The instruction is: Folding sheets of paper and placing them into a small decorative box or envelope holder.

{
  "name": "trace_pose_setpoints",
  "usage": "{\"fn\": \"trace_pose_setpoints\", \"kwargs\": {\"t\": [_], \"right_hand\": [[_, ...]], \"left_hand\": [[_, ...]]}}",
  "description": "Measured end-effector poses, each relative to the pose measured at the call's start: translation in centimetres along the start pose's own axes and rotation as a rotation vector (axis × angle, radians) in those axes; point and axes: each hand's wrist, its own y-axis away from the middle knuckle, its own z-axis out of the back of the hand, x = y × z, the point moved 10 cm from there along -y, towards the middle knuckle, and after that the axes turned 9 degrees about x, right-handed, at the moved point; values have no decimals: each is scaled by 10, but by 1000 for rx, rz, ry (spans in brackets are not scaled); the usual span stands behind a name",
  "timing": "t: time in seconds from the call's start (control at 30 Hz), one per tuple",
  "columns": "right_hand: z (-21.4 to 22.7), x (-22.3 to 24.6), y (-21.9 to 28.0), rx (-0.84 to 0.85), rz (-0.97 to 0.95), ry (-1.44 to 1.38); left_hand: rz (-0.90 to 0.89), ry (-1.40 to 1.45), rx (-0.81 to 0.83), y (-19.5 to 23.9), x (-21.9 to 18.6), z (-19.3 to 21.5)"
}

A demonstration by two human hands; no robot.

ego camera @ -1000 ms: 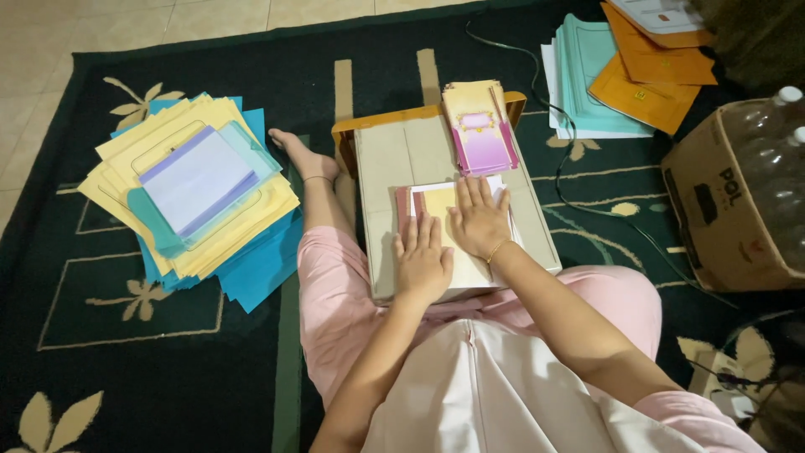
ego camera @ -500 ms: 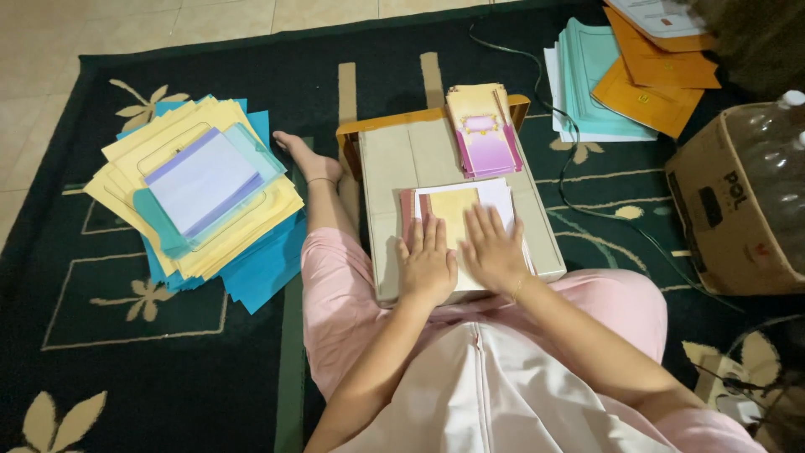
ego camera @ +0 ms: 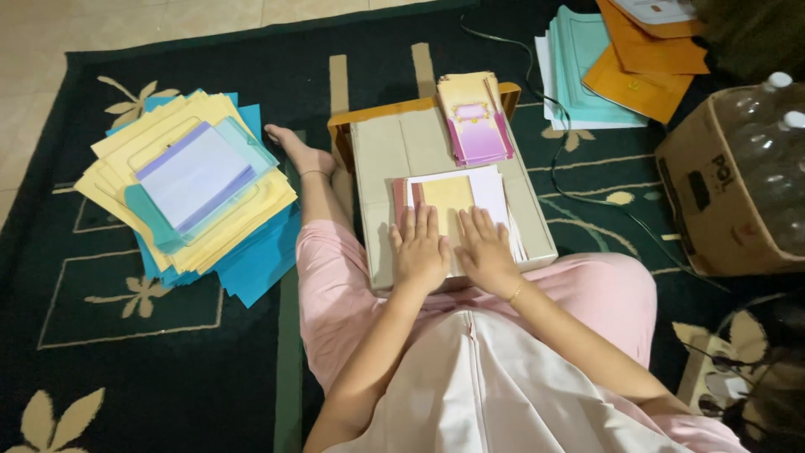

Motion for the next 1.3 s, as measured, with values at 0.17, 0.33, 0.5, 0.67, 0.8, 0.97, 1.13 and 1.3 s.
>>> {"fn": "trace_pose_setpoints", "kwargs": {"t": [0.17,0.33,0.5,0.67,0.8,0.97,1.13,1.3], "right_hand": [[35,-17,4,-126,14,-902],[15,-66,-17,-190,-107,-1519],[-12,-65,-22,-52,-116,-1458],[58,5,16,-125,106,-1364],[95,18,31,-338,184,-1108],[80,5,14,-447,267,-200],[38,20,10,-222,185,297],[31,17,7,-158,148,340]], "left_hand": [[-28,-25,0,0,-2,0],[-57,-23,-113,-3,-1,-2],[-146,201,-597,8,-3,16],[-16,887,-217,24,-14,43],[-97,1182,-353,25,-7,62],[-6,712,-384,-2,27,21],[-26,87,-318,9,3,36],[-153,153,-208,-6,-17,37]]}}
